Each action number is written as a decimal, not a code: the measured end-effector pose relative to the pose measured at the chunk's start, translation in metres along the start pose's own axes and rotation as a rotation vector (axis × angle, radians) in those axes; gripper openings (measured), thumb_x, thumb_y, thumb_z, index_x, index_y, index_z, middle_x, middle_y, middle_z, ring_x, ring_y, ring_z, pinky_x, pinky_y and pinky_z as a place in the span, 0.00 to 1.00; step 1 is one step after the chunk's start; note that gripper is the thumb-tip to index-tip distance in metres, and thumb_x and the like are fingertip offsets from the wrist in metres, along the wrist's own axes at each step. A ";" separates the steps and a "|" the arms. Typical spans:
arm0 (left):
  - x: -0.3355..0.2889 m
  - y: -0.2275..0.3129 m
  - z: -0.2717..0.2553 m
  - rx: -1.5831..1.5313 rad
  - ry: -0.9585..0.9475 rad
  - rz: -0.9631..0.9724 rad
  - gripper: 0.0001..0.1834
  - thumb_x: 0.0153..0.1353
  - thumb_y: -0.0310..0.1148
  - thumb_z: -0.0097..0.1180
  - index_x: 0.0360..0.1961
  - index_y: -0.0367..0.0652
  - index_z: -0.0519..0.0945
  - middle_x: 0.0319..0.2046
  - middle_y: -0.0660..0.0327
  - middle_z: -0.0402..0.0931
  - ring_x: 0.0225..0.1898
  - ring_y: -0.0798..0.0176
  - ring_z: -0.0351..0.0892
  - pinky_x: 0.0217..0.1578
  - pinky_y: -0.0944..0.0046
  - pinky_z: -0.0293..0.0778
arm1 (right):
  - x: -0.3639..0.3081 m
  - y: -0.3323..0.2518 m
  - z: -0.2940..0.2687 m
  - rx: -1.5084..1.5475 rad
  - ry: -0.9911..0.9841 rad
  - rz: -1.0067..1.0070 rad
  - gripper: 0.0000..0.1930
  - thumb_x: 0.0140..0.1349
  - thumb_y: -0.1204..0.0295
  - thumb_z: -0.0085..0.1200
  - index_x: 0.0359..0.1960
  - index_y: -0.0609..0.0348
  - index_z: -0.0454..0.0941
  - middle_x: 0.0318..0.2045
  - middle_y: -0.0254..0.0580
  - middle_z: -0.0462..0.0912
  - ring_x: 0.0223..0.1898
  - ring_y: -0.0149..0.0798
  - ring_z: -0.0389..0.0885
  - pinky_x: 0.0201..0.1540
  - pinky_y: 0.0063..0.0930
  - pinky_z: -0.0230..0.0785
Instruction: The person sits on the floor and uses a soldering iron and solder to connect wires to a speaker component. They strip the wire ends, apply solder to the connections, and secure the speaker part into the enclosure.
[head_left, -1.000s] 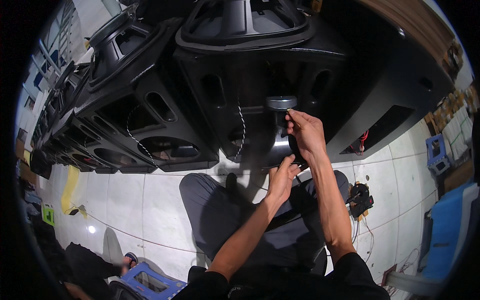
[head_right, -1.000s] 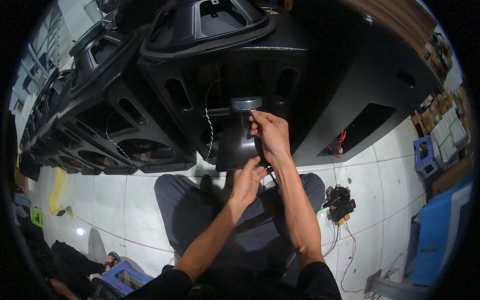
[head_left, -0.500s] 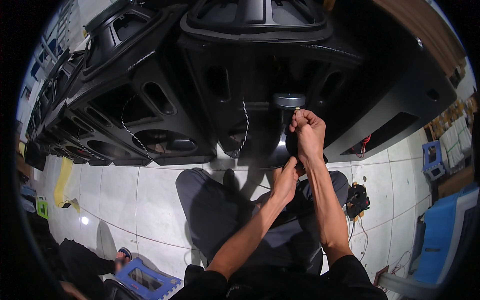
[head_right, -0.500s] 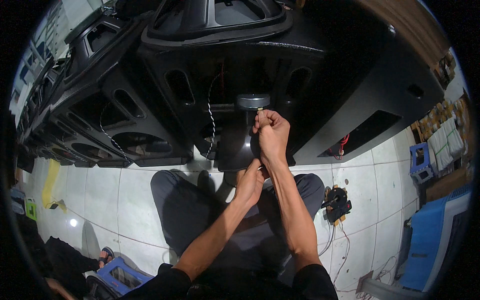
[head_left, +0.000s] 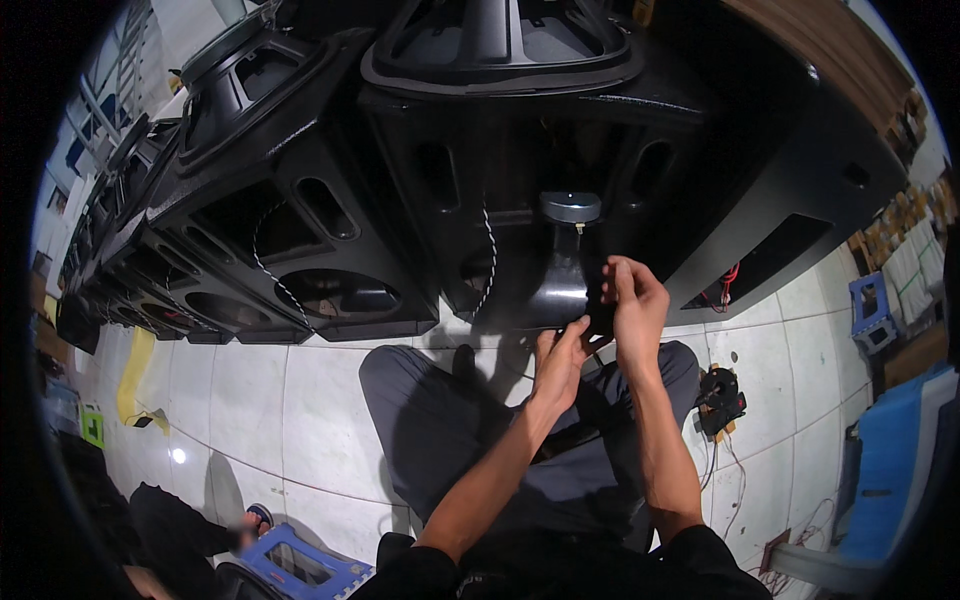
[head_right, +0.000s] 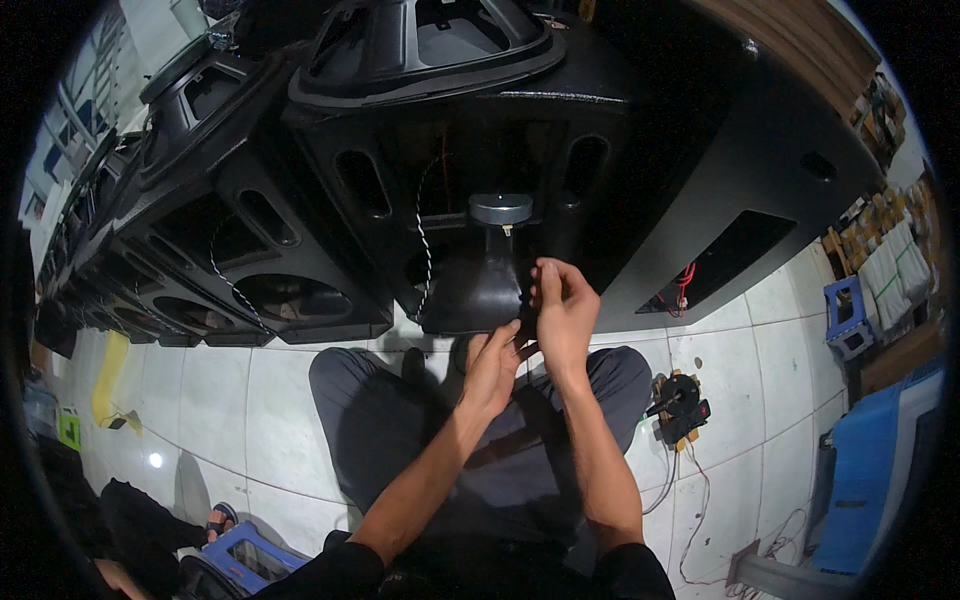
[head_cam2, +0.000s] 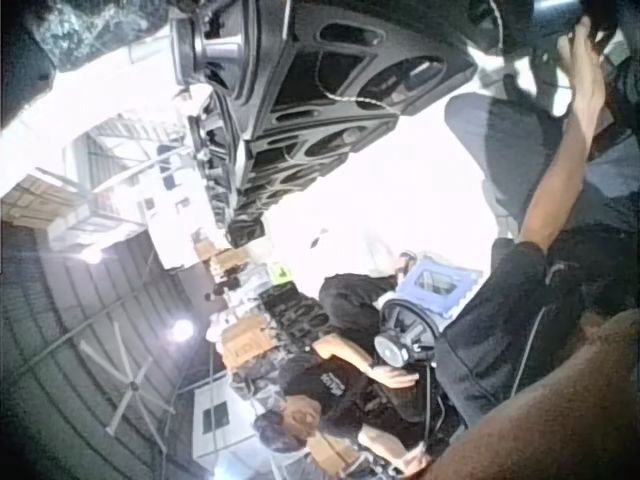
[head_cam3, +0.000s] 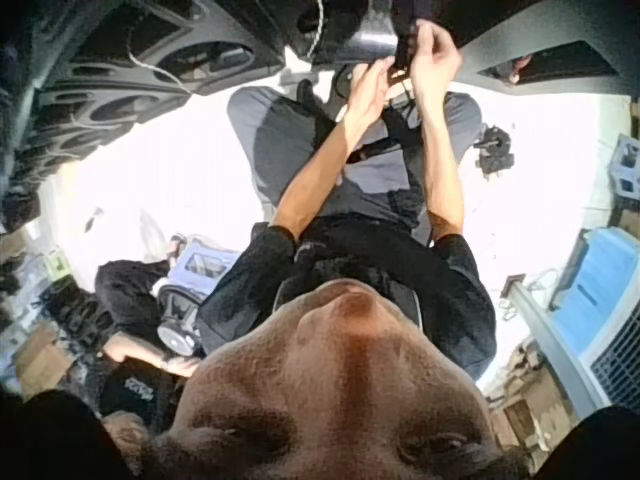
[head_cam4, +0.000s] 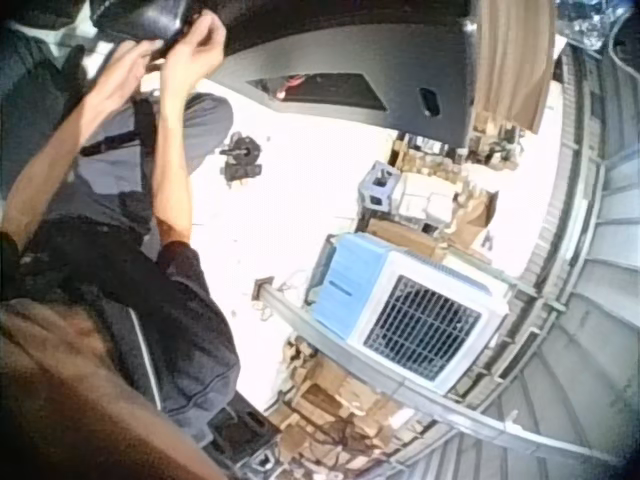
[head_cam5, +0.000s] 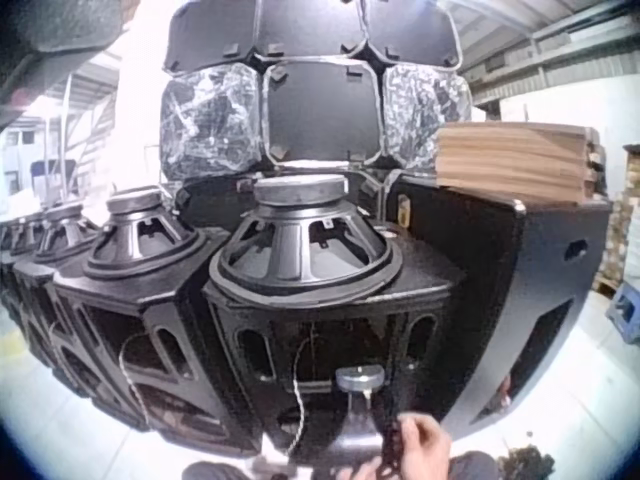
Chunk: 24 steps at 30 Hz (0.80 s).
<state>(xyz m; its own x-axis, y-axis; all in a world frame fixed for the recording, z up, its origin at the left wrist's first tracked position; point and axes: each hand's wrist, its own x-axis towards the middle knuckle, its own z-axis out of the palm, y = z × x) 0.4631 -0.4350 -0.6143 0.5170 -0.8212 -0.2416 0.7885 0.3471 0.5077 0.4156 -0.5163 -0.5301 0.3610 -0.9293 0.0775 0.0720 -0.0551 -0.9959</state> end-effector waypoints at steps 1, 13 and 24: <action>0.000 0.000 -0.004 0.001 -0.011 0.021 0.07 0.66 0.26 0.60 0.44 0.44 0.76 0.43 0.66 0.76 0.46 0.69 0.76 0.49 0.60 0.76 | -0.010 0.002 -0.004 -0.101 0.052 -0.061 0.15 0.75 0.66 0.51 0.49 0.68 0.81 0.38 0.39 0.84 0.35 0.26 0.78 0.38 0.22 0.71; -0.006 0.024 -0.011 0.075 -0.076 0.003 0.07 0.68 0.26 0.54 0.44 0.35 0.80 0.46 0.52 0.82 0.51 0.53 0.83 0.54 0.52 0.80 | -0.054 0.062 -0.046 -0.280 -0.073 -0.110 0.24 0.68 0.69 0.58 0.64 0.63 0.72 0.58 0.55 0.79 0.56 0.47 0.82 0.54 0.38 0.75; -0.009 0.013 0.005 -0.011 -0.078 -0.020 0.06 0.67 0.25 0.54 0.31 0.40 0.79 0.35 0.60 0.78 0.41 0.60 0.81 0.53 0.53 0.78 | -0.054 0.050 -0.044 -0.435 0.075 -0.451 0.15 0.56 0.77 0.68 0.45 0.69 0.84 0.55 0.58 0.82 0.54 0.54 0.84 0.55 0.38 0.76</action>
<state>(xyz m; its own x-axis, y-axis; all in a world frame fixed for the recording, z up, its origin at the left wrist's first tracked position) 0.4672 -0.4250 -0.6010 0.4742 -0.8606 -0.1858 0.8020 0.3352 0.4944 0.3584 -0.4846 -0.5863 0.3158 -0.8026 0.5061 -0.1884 -0.5758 -0.7956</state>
